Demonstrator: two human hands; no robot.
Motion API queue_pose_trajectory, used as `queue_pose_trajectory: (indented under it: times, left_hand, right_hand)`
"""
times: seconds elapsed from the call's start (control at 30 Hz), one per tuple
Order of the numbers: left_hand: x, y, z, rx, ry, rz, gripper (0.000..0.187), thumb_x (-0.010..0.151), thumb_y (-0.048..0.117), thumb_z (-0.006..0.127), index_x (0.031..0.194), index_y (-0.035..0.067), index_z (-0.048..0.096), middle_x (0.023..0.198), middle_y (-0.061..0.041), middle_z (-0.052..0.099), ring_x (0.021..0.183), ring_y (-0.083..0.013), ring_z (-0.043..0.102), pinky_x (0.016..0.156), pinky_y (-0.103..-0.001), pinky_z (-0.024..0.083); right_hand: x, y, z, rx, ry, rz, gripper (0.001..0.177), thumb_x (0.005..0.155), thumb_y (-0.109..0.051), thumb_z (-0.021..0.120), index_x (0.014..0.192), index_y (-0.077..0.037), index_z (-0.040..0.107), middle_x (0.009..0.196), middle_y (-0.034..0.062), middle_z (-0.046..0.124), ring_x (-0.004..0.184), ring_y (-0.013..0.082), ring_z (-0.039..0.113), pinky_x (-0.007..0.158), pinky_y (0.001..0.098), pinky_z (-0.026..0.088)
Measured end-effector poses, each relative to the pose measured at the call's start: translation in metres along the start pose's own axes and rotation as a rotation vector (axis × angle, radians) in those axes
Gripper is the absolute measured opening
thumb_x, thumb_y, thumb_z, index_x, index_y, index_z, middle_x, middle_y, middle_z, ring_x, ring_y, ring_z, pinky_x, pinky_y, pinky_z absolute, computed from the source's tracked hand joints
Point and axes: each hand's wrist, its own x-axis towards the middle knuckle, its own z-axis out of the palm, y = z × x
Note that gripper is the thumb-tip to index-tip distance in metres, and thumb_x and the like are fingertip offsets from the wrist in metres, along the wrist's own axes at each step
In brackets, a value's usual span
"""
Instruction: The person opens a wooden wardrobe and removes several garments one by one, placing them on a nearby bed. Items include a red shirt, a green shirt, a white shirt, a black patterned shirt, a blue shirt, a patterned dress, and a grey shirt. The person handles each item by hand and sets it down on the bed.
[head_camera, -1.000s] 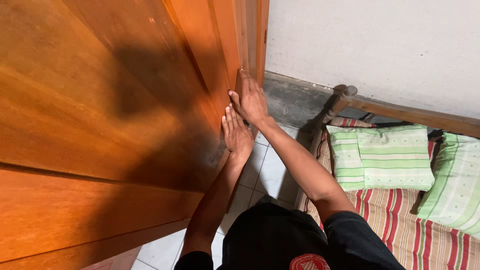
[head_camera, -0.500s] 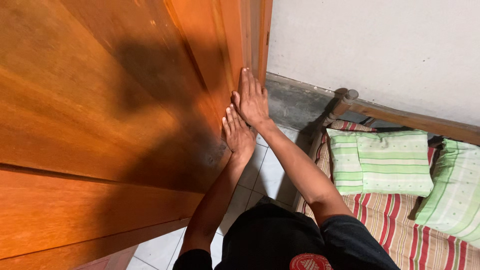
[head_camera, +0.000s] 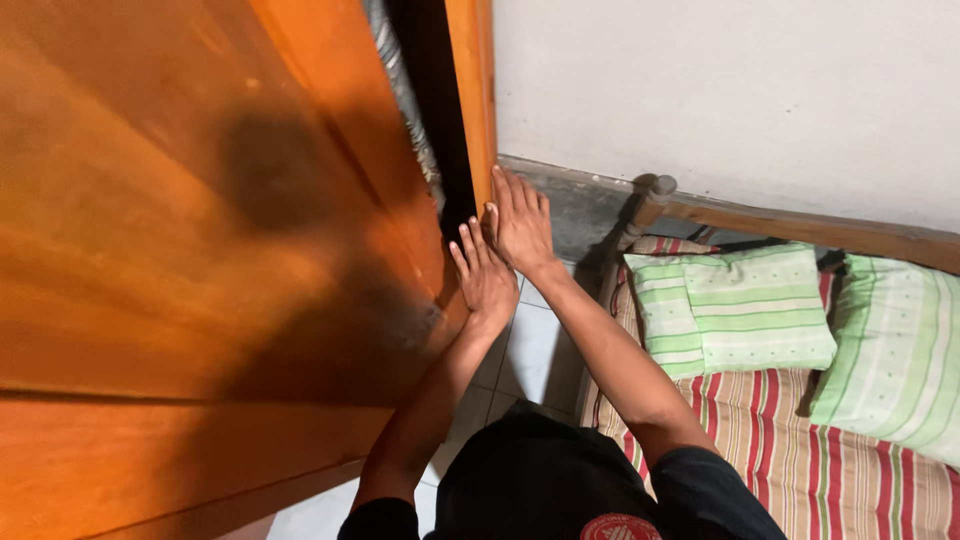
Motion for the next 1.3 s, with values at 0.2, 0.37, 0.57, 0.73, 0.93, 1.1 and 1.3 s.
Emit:
queue_pose_trajectory:
  times: [0.2,0.37,0.57,0.73,0.93,1.1,1.3]
  left_hand:
    - [0.0,0.034,-0.007,-0.111,-0.114,0.047,0.093,0.086,0.021,0.064,0.16,-0.007,0.015,0.168,-0.026,0.011,0.157,-0.0439,0.005,0.124,-0.061,0.003]
    - [0.004,0.05,-0.008,-0.098,-0.066,0.174,0.098,0.086,0.021,0.065,0.162,-0.006,0.008,0.17,-0.024,0.014,0.157,-0.0437,0.007,0.126,-0.059,0.005]
    - [0.015,0.054,0.004,-0.031,-0.081,0.308,0.098,0.086,0.02,0.066,0.161,-0.006,0.008,0.169,-0.025,0.016,0.157,-0.0441,0.009,0.126,-0.058,0.005]
    - [0.025,0.061,0.018,-0.063,-0.161,0.367,0.1,0.084,0.025,0.069,0.16,-0.007,0.014,0.168,-0.027,0.015,0.156,-0.0455,0.005,0.124,-0.059,0.003]
    - [0.045,0.075,0.024,-0.157,-0.272,0.448,0.094,0.082,0.031,0.073,0.158,0.0,0.026,0.161,-0.026,0.026,0.155,-0.0489,0.003,0.124,-0.062,0.0]
    - [0.065,0.081,0.032,-0.284,-0.208,0.535,0.098,0.078,0.034,0.076,0.156,-0.001,0.028,0.163,-0.022,0.03,0.155,-0.0466,0.004,0.124,-0.063,0.004]
    - [0.087,0.104,0.047,-0.175,-0.319,0.551,0.095,0.08,0.036,0.073,0.158,0.004,0.03,0.163,-0.016,0.032,0.158,-0.0443,0.006,0.126,-0.061,0.006]
  right_hand:
    - [-0.018,0.019,-0.024,0.074,0.042,0.075,0.045,0.107,-0.025,0.05,0.147,-0.004,0.047,0.122,0.0184,0.069,0.119,0.0355,0.06,0.102,0.0524,0.041]
    - [-0.031,0.04,-0.03,0.041,0.062,0.152,0.049,0.103,-0.028,0.057,0.143,-0.002,0.049,0.115,0.0199,0.071,0.113,0.0368,0.061,0.095,0.0516,0.043]
    - [-0.038,0.059,-0.039,-0.026,0.031,0.279,0.05,0.101,-0.03,0.061,0.142,-0.002,0.049,0.1,0.0158,0.074,0.102,0.0363,0.066,0.091,0.0524,0.046]
    - [-0.047,0.071,-0.041,-0.003,-0.003,0.401,0.048,0.1,-0.026,0.062,0.137,0.001,0.049,0.106,0.0187,0.072,0.1,0.0371,0.067,0.09,0.0535,0.046]
    - [-0.055,0.079,-0.04,-0.085,0.127,0.278,0.045,0.093,-0.023,0.067,0.129,-0.001,0.052,0.141,0.0222,0.054,0.114,0.04,0.062,0.092,0.0536,0.049]
    - [-0.053,0.093,-0.054,-0.092,0.134,0.33,0.052,0.091,-0.022,0.068,0.133,0.003,0.051,0.146,0.0221,0.051,0.11,0.0404,0.06,0.087,0.0543,0.049]
    - [-0.055,0.117,-0.061,-0.118,0.126,0.339,0.062,0.089,-0.021,0.07,0.143,0.002,0.048,0.146,0.0217,0.05,0.113,0.0406,0.058,0.09,0.0541,0.048]
